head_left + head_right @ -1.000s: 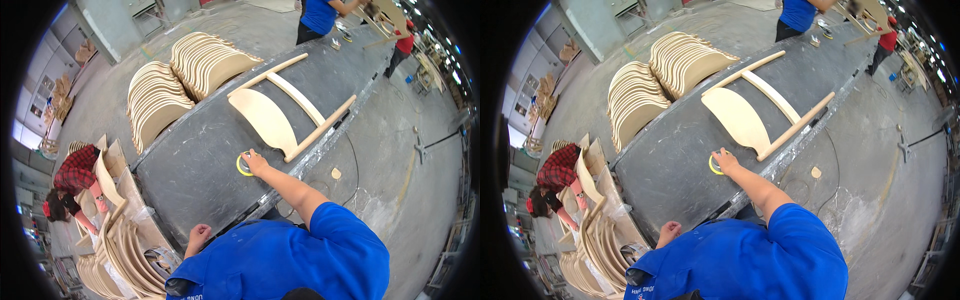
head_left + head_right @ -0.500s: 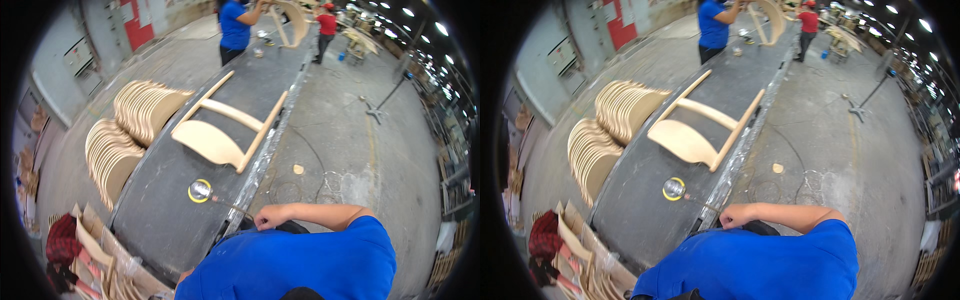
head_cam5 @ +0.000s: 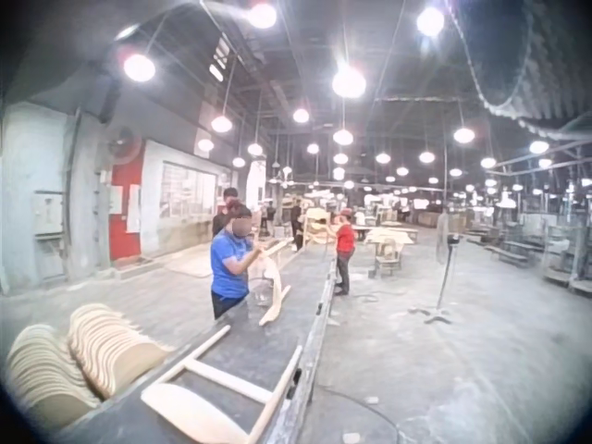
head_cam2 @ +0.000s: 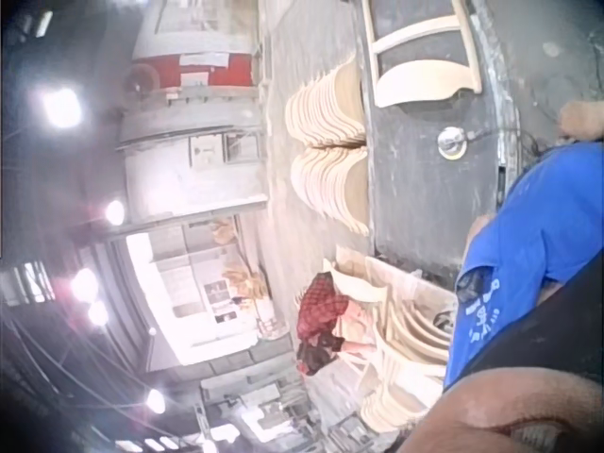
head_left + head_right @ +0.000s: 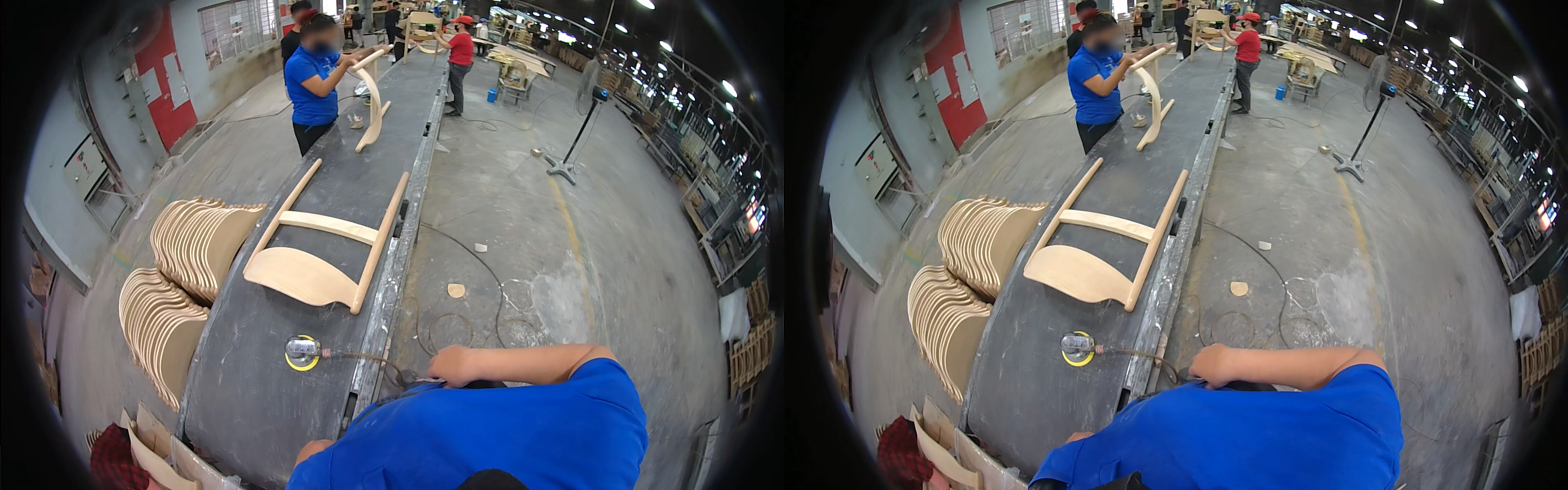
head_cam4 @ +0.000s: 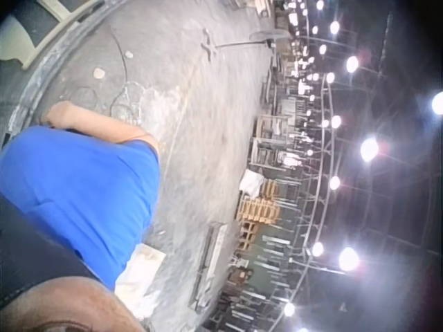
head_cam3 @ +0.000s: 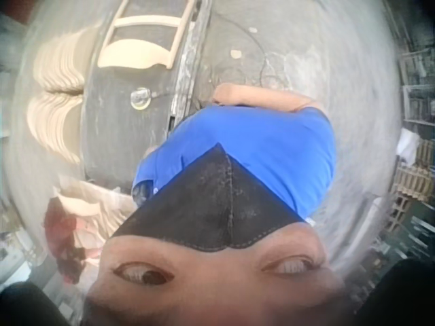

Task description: The person sands the surfaces of wooden chair frames using a handheld electric sander. They repeatedly pick up chair frames, sand the legs and backrests, and place them back on the workbench. The person also uses a small white tool to scrape or clean a joint on one chair frame.

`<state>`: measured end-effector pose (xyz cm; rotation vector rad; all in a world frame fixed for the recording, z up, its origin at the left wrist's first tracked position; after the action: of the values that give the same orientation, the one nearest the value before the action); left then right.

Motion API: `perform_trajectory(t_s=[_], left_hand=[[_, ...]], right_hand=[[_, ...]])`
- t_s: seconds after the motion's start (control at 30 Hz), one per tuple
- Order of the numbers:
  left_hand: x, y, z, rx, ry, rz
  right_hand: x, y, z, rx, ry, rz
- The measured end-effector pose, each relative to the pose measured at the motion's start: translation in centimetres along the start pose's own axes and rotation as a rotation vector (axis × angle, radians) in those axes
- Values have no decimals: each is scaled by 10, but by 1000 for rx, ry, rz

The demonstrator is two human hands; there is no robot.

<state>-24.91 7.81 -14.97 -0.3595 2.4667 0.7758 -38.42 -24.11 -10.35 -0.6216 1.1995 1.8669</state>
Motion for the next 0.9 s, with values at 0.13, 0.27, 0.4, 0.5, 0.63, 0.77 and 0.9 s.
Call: perform_trajectory(t_s=[0.13,0.27,0.4,0.5,0.63,0.77,0.9], left_hand=[[-4,-11,-9,17,-44,-2],[-9,-28,-21,52,-113,-29],[-18,-37,-42,164,-277,-117],[-25,-34,-69,74,-307,-92],[-49,-22,-121,-189,-48,-97],[-73,-57,-158,-177,37,-210],[-75,-96,-175,-188,-121,-230]], right_hand=[[3,11,-24,154,-158,87],[-7,14,-40,152,-247,126],[-31,15,-72,120,-450,258],[-86,39,-119,17,-578,-158],[-138,97,-175,109,-831,-591],[-155,125,-190,159,-771,-704],[-146,108,-198,78,-709,-584]])
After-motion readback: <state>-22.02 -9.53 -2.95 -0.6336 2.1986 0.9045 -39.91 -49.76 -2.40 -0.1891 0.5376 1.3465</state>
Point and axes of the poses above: each hand's wrist, its own y-axis away from the middle knuckle, its own x-axis out of the palm, z = x × y, the point moved 5 cm from there along -y, towards the middle knuckle, and after that the axes turned 11 degrees about -y, right-handed, at the moved point
